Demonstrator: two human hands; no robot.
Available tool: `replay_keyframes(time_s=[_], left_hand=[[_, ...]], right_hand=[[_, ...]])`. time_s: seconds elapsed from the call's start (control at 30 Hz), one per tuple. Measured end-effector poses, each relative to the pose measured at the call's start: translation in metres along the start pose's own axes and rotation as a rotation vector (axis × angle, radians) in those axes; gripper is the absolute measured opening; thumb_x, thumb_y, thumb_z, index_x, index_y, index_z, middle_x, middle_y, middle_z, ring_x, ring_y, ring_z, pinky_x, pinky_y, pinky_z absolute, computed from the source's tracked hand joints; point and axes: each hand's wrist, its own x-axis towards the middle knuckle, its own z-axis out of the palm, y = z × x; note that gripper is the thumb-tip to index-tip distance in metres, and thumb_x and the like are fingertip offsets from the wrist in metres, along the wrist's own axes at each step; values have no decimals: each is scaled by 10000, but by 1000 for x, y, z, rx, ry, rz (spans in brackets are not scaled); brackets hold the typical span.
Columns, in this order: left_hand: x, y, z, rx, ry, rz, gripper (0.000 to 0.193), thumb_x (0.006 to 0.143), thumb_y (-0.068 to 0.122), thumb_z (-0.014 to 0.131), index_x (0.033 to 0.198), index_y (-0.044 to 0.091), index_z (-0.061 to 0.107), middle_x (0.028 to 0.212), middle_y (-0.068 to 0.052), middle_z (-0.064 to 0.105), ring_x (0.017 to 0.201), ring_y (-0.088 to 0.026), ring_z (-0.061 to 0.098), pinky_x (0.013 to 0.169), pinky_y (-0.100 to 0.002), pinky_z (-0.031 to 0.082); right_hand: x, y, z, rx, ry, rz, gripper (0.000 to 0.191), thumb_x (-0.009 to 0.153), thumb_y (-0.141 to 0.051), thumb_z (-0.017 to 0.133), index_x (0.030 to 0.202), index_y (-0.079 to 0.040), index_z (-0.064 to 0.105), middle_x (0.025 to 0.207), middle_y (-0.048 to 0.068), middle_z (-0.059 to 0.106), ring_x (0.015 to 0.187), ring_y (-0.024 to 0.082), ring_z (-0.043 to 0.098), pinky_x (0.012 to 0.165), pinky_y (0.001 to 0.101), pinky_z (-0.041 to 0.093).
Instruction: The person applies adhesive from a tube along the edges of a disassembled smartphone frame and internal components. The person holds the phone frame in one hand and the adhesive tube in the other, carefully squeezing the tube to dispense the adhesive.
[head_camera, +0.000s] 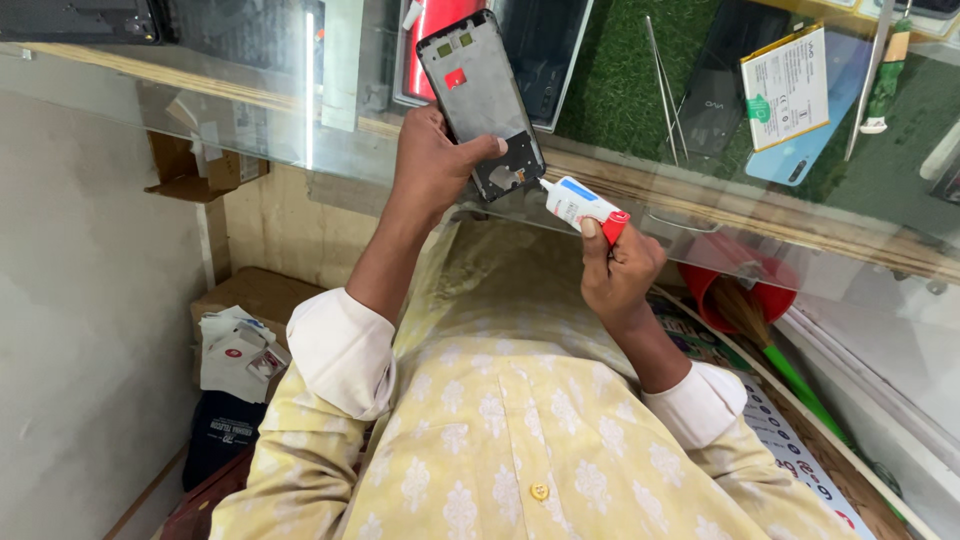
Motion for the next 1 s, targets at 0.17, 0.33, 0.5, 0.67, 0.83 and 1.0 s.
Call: replay_keyframes(time_s=[0.17,0.33,0.5,0.67,0.83,1.0], left_hand=[[-2,0,0,-17,-5,8,229,752,-9,772,975,-55,750,905,-89,786,756,-120,743,717,-281,611],[-6,1,1,5,2,-9,229,751,-7,776,973,-54,752,900,-95,787,747,-123,744,711,-281,610],[-7,2,1,-10,-7,5,234,751,-6,774,977,-59,745,905,-98,788,757,-126,754,717,-283,620],[-9,0,0,-17,-2,7,245,753,-6,778,988,-64,739,915,-103,786,766,-129,749,721,-286,619],[-11,-5,1,-8,-7,9,241,758,-1,776,988,-65,743,916,-103,788,768,-131,753,723,-289,622],[-14,-9,2,30,4,47,231,768,2,780,986,-68,749,914,-102,788,774,-126,744,734,-285,611]], right_hand=[[-1,1,1,-21,5,-34,183,1069,-126,651,1022,42,703,641,81,588,535,160,593,551,319,441],[-5,0,0,27,5,24,179,1073,-114,634,1049,51,700,625,61,588,523,144,594,537,300,443],[-5,3,1,-16,2,-36,177,1075,-113,657,986,39,680,627,77,579,520,142,583,535,304,424],[-8,3,1,0,13,-25,176,1071,-109,649,1034,57,696,629,81,582,515,147,578,532,309,429],[-11,2,1,-47,28,-69,162,1072,-96,650,1058,58,698,679,109,604,535,166,576,548,323,429],[-14,5,1,-53,34,-75,151,1062,-92,658,1052,53,700,674,105,591,529,174,560,547,332,426]])
